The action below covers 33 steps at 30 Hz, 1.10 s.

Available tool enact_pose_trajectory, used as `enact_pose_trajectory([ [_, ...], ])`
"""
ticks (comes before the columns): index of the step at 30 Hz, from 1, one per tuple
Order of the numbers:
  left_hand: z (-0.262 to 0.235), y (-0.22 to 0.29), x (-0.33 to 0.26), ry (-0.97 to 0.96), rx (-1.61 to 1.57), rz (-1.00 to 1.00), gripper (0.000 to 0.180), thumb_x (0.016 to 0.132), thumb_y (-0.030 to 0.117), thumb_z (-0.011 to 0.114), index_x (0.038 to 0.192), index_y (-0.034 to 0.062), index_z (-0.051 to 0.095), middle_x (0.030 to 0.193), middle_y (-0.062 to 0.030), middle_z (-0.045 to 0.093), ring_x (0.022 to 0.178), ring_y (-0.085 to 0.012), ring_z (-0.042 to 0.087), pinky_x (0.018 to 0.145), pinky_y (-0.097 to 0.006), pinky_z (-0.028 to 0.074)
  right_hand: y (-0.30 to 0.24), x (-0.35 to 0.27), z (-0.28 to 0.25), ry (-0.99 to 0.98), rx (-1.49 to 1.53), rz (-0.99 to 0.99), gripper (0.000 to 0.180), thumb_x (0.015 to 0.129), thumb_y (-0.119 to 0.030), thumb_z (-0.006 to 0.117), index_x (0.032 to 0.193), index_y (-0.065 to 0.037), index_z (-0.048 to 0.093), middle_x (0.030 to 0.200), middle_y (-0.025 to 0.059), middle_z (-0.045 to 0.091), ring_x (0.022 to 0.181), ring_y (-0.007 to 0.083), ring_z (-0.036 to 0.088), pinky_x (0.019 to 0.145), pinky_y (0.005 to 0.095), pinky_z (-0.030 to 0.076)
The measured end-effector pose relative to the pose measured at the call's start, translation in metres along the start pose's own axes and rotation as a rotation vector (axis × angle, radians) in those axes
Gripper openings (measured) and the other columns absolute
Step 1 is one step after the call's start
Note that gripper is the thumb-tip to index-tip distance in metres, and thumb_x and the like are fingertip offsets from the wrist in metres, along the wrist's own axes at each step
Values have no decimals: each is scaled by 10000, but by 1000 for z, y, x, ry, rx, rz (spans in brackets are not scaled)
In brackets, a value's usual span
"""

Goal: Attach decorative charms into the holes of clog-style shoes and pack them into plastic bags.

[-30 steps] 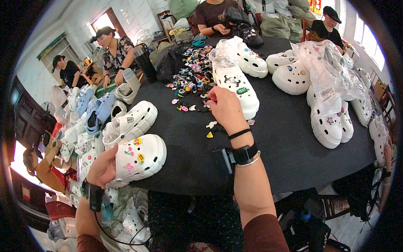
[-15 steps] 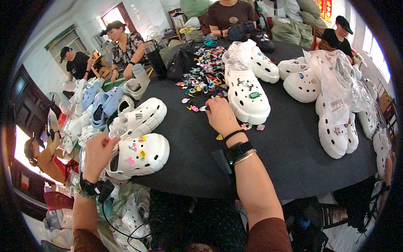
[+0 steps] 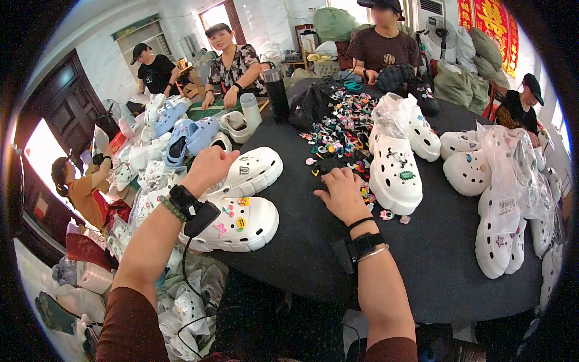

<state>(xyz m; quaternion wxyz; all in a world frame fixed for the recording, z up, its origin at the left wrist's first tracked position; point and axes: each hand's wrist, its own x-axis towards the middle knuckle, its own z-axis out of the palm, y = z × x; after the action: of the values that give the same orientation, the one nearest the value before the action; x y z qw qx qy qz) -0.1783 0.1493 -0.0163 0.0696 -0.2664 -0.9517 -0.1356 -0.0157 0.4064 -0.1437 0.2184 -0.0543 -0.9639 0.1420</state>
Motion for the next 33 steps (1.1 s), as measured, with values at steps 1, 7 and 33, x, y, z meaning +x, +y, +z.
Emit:
enact_pose_trajectory([
  [1,2,-3,3,5,2,-3,605,919,511,526,815,-61,695,885,-276,672,887,-414,651,806,-469,502,2,1,-1,-30,19,47,349,813,-297,728,1079,-94,630,1166,64,581,1126,305,503,953,493,390],
  [7,20,-5,10,12,125,-39,703,948,567,436,833,-73,704,878,-275,681,850,-412,672,779,-472,526,9,-2,6,103,22,42,299,780,-146,750,1047,-92,627,1052,102,568,1051,310,516,882,445,434],
  [33,23,-4,-59,-52,-205,152,485,815,413,680,553,14,593,544,-179,540,548,-351,550,558,-458,419,15,0,7,56,92,21,115,868,-77,604,957,-8,632,954,183,613,933,368,599,829,458,495],
])
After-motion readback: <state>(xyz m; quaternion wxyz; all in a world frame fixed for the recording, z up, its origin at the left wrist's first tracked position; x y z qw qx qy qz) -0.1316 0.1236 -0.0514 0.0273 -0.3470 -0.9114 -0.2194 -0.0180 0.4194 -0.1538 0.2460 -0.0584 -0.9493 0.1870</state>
